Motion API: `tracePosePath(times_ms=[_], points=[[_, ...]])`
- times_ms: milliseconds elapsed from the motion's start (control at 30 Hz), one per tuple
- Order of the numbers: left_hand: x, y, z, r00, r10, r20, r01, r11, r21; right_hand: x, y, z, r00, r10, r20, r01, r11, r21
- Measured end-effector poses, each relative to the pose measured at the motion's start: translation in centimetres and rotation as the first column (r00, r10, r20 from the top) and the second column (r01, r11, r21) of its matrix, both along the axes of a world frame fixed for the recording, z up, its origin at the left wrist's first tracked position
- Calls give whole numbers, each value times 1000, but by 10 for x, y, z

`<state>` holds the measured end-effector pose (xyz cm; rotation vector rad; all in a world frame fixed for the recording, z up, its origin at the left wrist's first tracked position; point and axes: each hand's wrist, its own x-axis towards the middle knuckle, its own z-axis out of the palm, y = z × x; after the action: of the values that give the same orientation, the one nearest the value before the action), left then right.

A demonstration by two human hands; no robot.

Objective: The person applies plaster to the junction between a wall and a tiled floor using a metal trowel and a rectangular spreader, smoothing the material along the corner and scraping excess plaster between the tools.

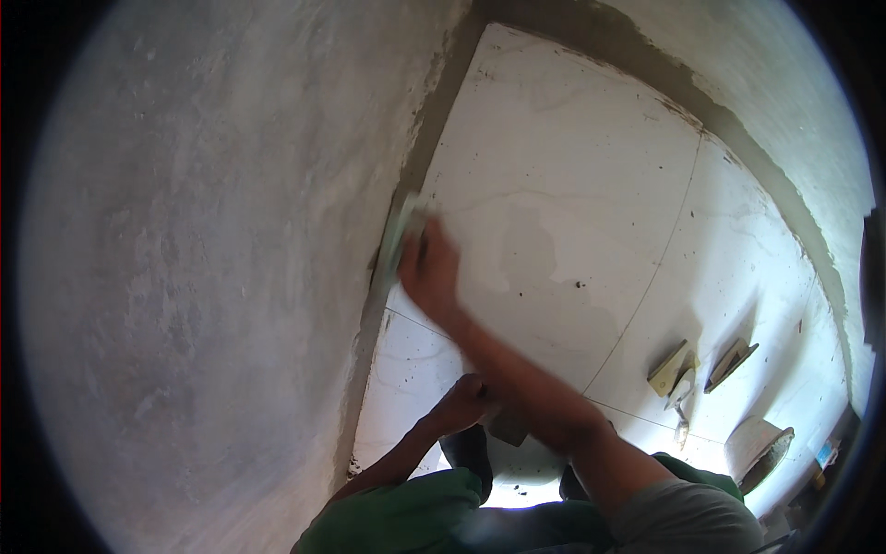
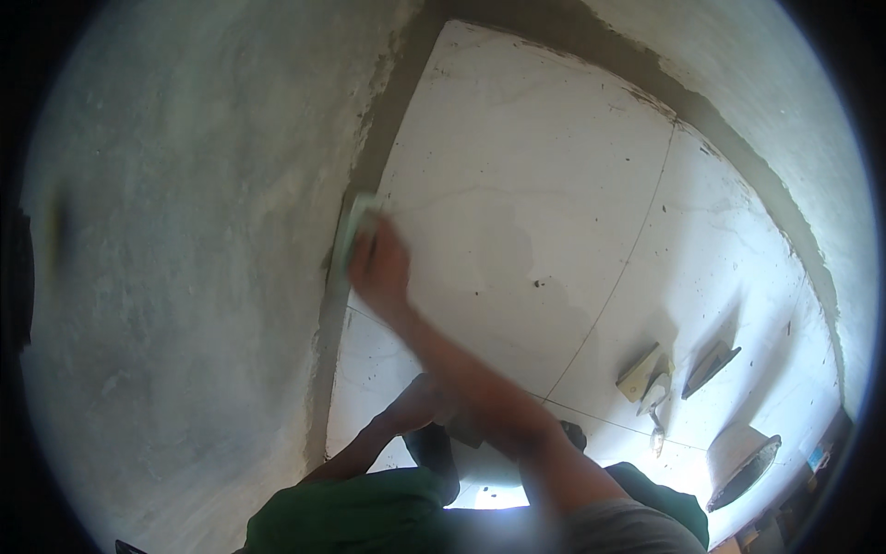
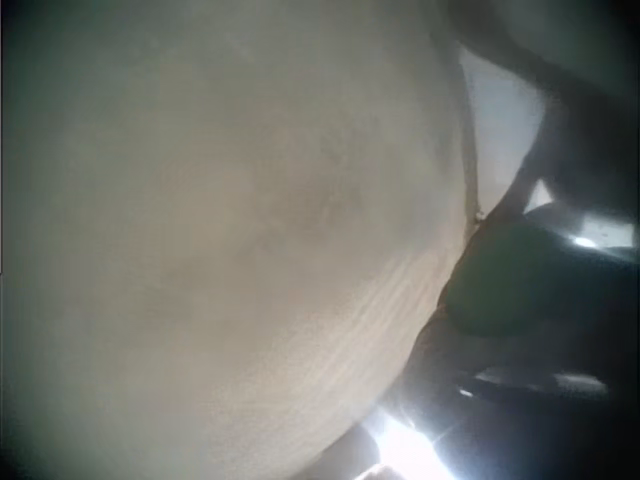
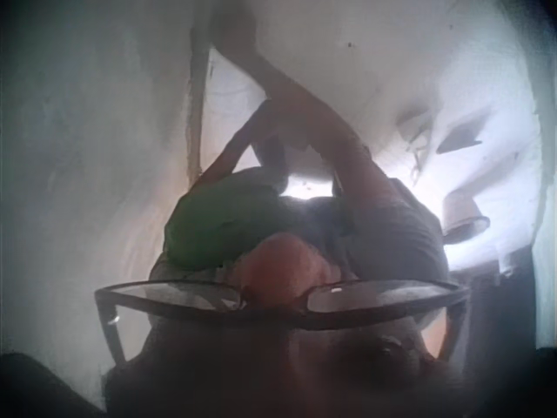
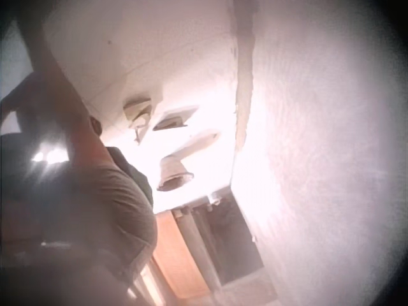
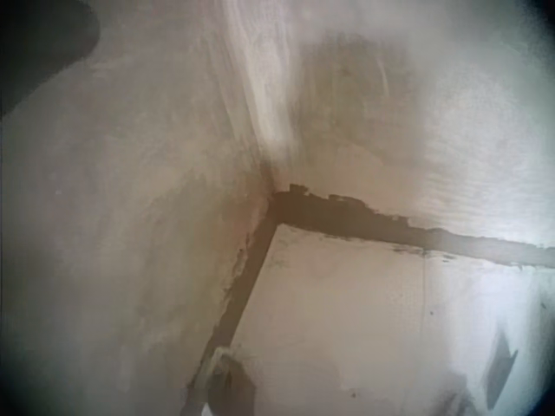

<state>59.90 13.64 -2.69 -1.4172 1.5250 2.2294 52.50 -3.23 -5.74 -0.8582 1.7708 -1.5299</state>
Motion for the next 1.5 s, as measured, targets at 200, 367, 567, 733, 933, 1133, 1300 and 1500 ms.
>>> tracePosePath(times_ms=[200, 367, 567, 733, 933, 1133, 1300, 1500], points=[[10, 10, 26, 999, 37, 27, -39, 996, 74, -43, -62, 20, 926, -228, -300, 116, 930, -348], [-1, -14, 48, 990, -6, 141, -23, 979, 203, -107, -110, 8, 984, -117, -134, 113, 993, -39], [-2, -5, 39, 990, -97, 100, 75, 977, 198, -24, -31, 20, 993, -33, -113, 10, 981, -195], [-6, -5, 41, 989, -68, 135, 25, 954, 298, -130, -124, 18, 986, -82, -147, 70, 994, -85], [-10, 7, 39, 997, -42, 66, 34, 992, 118, 1, -5, -8, 996, -38, -86, 31, 996, -85], [-10, -2, 44, 969, -167, 180, 91, 925, 368, -39, -41, 37, 976, -87, -200, 45, 977, -207], [-2, 17, 18, 997, 31, 74, -43, 987, 158, -5, -27, 1, 960, -143, -239, 115, 985, -129], [-8, 14, 30, 992, -99, 74, 94, 993, 74, -34, -21, 33, 980, 12, -198, -43, 987, -155]])
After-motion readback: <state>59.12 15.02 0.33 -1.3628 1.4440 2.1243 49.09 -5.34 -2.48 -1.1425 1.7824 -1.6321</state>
